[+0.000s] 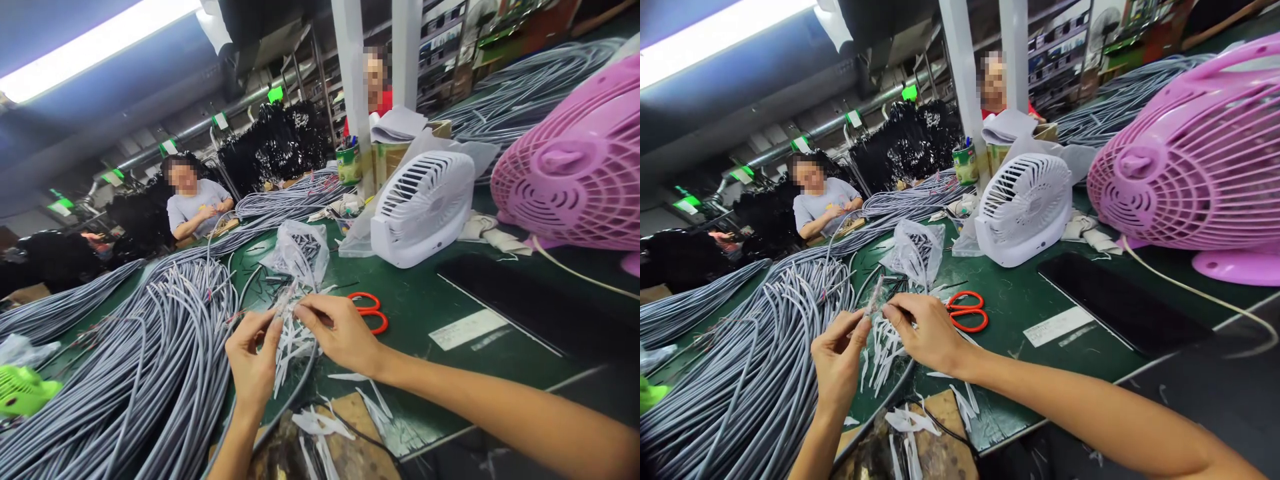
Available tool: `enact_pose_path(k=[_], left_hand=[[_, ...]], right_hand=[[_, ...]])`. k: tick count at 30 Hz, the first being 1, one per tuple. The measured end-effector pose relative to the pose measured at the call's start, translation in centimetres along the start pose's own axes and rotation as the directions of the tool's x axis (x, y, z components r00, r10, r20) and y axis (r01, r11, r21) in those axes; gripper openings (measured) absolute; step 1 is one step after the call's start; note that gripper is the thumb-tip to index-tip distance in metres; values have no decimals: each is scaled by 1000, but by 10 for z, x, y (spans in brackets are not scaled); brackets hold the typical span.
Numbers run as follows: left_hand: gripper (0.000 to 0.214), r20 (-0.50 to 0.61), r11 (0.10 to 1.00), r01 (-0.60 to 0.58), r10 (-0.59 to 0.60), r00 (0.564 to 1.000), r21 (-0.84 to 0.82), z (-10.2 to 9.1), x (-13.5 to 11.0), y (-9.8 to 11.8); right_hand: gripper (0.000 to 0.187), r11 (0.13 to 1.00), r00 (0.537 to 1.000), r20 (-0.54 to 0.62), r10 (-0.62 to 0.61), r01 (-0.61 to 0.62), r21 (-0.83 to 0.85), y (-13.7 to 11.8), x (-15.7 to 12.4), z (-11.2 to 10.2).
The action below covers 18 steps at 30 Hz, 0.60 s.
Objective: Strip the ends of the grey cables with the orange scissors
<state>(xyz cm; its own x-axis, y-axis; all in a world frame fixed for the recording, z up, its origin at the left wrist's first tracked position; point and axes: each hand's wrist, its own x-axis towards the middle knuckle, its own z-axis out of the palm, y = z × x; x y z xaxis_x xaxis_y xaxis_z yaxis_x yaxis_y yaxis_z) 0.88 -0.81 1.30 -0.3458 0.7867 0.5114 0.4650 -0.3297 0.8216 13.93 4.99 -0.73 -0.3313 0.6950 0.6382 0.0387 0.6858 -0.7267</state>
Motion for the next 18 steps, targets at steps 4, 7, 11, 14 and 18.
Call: enact_pose_path(k=[4, 7, 11, 14, 18], left_hand=[[15, 2, 1000, -4, 4, 1000, 1, 0, 0, -1], [16, 7, 999, 20, -20, 1000, -42, 1, 1, 0], [19, 15, 997, 47, -46, 999, -65, 1, 1, 1], [19, 4, 999, 36, -36, 999, -16, 2, 1, -1], [19, -41, 991, -25, 31, 999, 132, 4, -4, -3]], right_hand=[[29, 1000, 1000, 7, 13, -13, 0, 0, 1, 0], [29, 999, 999, 21, 47, -47, 24, 1, 1, 0], [28, 992, 994, 22, 111, -112, 57, 1, 1, 1], [29, 993, 996, 4, 85, -85, 84, -1, 0, 1], [27, 998, 999, -16, -29, 30, 48, -6, -2, -1]])
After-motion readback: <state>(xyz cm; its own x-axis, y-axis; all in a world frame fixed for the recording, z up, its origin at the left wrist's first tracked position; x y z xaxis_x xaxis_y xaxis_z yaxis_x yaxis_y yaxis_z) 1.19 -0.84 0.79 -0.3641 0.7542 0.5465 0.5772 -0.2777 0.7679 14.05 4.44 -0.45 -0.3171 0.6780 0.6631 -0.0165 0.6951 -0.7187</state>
